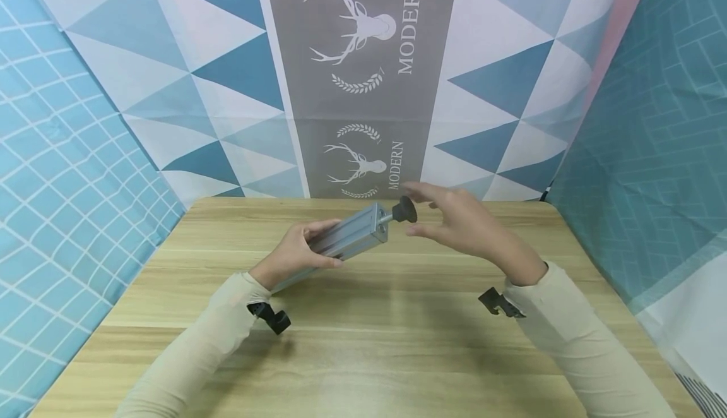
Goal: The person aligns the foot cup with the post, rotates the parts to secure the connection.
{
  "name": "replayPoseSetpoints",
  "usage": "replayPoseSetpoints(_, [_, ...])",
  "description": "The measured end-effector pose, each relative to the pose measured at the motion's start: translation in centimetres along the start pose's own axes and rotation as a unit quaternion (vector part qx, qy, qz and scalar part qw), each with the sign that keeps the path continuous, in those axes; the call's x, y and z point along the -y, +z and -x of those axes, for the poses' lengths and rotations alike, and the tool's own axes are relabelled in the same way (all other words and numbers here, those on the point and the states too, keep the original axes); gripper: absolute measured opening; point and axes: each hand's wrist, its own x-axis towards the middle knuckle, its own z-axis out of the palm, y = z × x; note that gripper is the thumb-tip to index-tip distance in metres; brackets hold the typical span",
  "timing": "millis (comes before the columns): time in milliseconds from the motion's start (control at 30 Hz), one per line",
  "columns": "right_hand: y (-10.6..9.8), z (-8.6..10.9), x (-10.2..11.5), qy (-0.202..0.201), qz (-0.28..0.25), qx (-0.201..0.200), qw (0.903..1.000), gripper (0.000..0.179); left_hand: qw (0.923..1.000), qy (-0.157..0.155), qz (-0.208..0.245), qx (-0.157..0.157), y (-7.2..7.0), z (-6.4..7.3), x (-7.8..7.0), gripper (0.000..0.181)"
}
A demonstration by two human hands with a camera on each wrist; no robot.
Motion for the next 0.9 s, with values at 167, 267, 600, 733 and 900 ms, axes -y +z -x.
replayPoseSetpoints(167, [-0.17, -0.09, -0.15, -0.088, 0.007, -0.010, 0.9960, 0.068, 1.0000, 0.003, 0.002, 0.001, 0.00, 0.03, -0.03, 0.076])
replayPoseSetpoints(267, [-0.07, -0.08, -0.13, -0.096, 0.002, -0.014, 0.9952, 0.059, 1.0000, 0.004, 0.007, 0.001, 0.00, 0.03, -0.03, 0.075])
replayPoseSetpoints(600, [0.80, -0.18, 0.03, 0.023, -0.039, -0.018, 0.9988, 0.039, 0.9999, 0.005, 0.009, 0.009, 0.15, 0.02, -0.09, 0.076])
replayPoseSetpoints(733, [0.61, -0.14, -0.03, -0.007, -0.028, -0.018, 0.9994, 0.050, 0.9999, 0.007, 0.006, 0.006, 0.12, 0.02, -0.07, 0.075])
replayPoseSetpoints(900, [0.07, -0.33, -0.08, -0.097, 0.002, -0.011, 0.9952, 0.072, 0.9999, 0.016, 0.004, 0.003, 0.12, -0.05, -0.06, 0.075])
